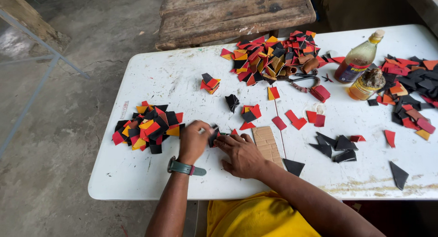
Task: The person assembles small triangular pieces of red, yellow, and black material by hand on a white table. They pick up pieces, align them, and press them together, occasionally using a small wooden block as a guide. The process is repetitive and focused on creating small stacked units.
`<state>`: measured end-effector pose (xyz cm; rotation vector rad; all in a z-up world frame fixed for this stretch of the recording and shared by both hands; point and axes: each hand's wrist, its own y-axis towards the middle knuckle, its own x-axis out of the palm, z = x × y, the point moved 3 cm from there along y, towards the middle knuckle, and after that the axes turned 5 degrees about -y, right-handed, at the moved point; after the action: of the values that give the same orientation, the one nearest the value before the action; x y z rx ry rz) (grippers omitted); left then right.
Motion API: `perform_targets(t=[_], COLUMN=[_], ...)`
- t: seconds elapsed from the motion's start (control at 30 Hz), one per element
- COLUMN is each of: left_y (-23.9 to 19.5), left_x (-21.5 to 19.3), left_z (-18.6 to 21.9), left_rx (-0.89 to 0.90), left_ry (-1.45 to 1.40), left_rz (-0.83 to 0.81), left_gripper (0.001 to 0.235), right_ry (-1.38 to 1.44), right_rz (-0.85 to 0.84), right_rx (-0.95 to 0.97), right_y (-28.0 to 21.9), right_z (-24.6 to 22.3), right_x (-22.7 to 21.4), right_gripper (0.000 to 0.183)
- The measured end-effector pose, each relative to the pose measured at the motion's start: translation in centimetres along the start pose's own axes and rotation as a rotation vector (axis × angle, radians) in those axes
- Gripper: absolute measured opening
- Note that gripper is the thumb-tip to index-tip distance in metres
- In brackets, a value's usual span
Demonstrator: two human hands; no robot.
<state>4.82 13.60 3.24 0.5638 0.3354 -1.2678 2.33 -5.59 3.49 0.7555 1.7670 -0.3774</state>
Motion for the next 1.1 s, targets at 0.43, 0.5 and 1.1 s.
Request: perform_targets(t=[0.43, 0.5, 1.1], left_y=[-1.2, -1.6, -1.5], left_x=[-0.7, -0.4, 10.1], left_z=[6.6, 7.1, 6.8], left_rx=[-0.008, -0.008, 0.052], left_ry=[-0.369, -0.370, -0.189], left_rz=[-0.221, -0.224, -0.758], left_gripper=[0.022, 0.022, 0.021], right_ry=[0.044, 0.284, 0.478], right_rz=[0.225, 0.293, 0.589], right_rx=[-0.016, 0.173, 0.306], right_y=[-1.6, -3.4, -13.6], right_z=[0.5, 1.7, 6.9], right_x=[-0.4, -2.1, -8.0], right_gripper=[0.064, 0.060, 0.075])
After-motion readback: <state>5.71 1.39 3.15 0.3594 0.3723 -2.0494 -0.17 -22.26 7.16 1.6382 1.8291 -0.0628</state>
